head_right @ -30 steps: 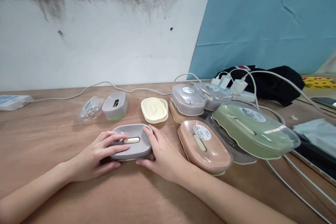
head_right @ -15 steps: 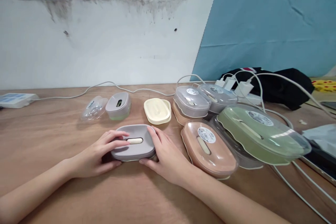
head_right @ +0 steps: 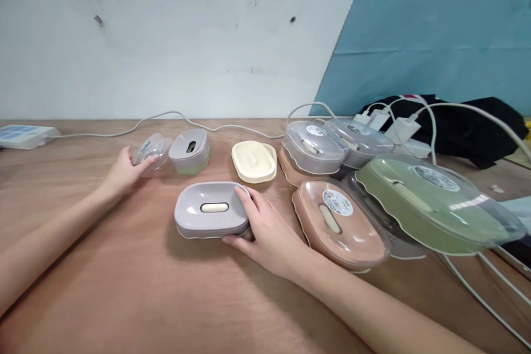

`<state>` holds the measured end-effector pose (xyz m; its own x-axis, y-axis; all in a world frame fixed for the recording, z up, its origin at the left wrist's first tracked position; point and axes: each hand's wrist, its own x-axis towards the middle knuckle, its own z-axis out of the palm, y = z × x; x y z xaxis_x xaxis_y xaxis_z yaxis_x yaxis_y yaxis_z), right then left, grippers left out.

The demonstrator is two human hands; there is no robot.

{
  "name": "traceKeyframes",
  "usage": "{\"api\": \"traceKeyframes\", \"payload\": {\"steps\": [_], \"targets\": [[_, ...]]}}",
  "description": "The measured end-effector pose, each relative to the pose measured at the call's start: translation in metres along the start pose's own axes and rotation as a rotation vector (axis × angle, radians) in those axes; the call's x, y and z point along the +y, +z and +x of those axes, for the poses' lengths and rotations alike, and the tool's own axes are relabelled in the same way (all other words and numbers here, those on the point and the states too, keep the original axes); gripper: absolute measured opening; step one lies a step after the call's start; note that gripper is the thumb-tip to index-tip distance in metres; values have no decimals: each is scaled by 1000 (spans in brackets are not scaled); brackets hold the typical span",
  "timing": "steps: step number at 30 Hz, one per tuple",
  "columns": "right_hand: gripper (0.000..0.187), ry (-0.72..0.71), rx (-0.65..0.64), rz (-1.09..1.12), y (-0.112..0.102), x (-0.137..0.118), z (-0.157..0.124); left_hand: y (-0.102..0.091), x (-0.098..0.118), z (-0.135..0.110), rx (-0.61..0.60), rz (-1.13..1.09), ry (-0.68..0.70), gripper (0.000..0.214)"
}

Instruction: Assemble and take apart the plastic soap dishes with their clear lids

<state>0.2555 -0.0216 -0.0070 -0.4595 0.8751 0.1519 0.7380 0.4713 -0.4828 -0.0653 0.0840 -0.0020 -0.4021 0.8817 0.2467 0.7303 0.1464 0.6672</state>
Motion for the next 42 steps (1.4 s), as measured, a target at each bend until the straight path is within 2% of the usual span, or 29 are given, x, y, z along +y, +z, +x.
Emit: {"api": "traceKeyframes", "payload": {"steps": [2, 6, 9, 14, 16, 19, 21, 22, 23, 24, 25, 27, 30, 33, 35, 42], "targets": [[75, -1, -7, 0, 0, 0, 0, 1, -3, -1, -19, 19, -14, 100], [74, -16, -3, 4, 1, 2, 0, -4, -4, -4, -26, 35, 6, 84], [64, -52, 3, 5, 0, 3, 0, -4, -3, -6, -29, 46, 33, 75], [50, -87, 14, 22, -4, 1, 1, 5, -4, -5, 1, 15, 55, 79], [51, -81, 6, 23, -5, -1, 1, 7, -5, -3, 22, -34, 74, 78], [63, -58, -14, 8, -4, -1, 1, 3, -2, -5, 112, -111, 128, 73], [73, -50, -17, -9, -2, 0, 0, -6, 4, -13, 191, -149, 207, 70], [76, -50, -15, -18, -1, 1, 0, -11, 9, -20, 224, -168, 295, 70], [79, -51, -10, -23, 0, 2, 0, -16, 14, -28, 245, -185, 404, 71], [82, -53, -2, -26, 1, 3, 0, -21, 19, -38, 257, -212, 593, 73], [87, -52, 9, -23, 1, 3, 0, -24, 25, -48, 243, -224, 774, 72], [99, -39, 29, -5, 2, 4, 1, -27, 34, -67, 125, -225, 1028, 70], [113, -18, 51, 23, 3, 4, 2, -22, 41, -88, -151, -234, 1211, 72], [118, -10, 62, 44, 2, 3, 1, -12, 39, -94, -376, -263, 1222, 73], [120, -11, 66, 54, 3, 3, 1, -7, 36, -94, -447, -273, 1198, 74], [121, -32, 74, 57, 2, 3, 2, -8, 34, -89, -434, -322, 1175, 73]]}}
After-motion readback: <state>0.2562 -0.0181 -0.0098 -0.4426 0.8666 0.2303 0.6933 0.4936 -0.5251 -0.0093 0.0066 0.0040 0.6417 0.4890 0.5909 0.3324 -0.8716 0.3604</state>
